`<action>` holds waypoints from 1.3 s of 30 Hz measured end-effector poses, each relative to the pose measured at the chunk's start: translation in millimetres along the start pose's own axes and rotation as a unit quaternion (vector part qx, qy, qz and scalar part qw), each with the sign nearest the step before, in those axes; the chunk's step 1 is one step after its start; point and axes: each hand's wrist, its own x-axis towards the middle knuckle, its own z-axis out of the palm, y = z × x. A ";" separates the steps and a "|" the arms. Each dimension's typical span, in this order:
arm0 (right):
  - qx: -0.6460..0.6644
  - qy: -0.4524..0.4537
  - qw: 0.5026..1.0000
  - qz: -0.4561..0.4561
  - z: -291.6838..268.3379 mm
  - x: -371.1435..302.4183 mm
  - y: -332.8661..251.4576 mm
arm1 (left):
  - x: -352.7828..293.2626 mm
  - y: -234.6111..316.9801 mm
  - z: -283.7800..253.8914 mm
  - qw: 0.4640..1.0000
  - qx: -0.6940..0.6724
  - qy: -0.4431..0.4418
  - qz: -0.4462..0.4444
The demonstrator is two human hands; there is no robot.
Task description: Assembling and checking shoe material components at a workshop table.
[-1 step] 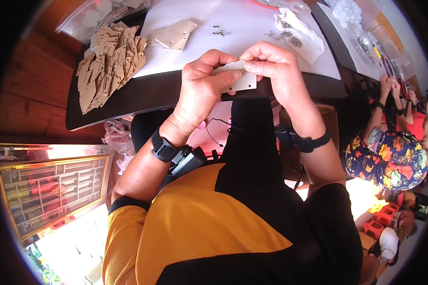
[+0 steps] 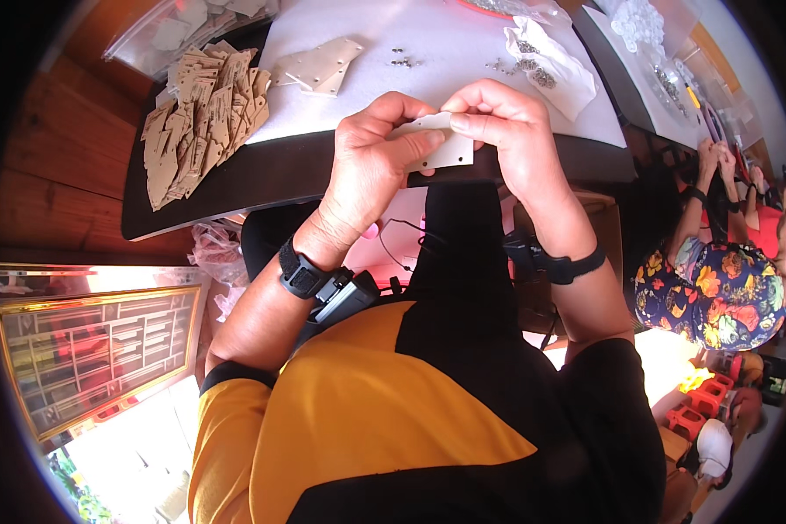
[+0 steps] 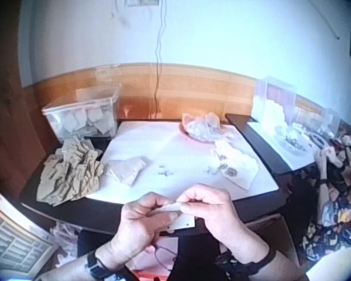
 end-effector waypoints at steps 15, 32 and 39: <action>0.036 0.051 0.998 -0.031 -4.0 -8.7 8.4 | -3.0 -8.7 -1.8 0.999 -0.020 0.003 0.032; 0.000 0.191 0.976 -0.103 8.2 -21.9 6.9 | -3.9 -4.7 2.7 0.999 -0.013 0.015 0.025; -0.022 0.130 0.991 -0.016 -1.4 -15.7 3.4 | 0.8 -11.0 3.9 0.999 0.001 0.035 0.038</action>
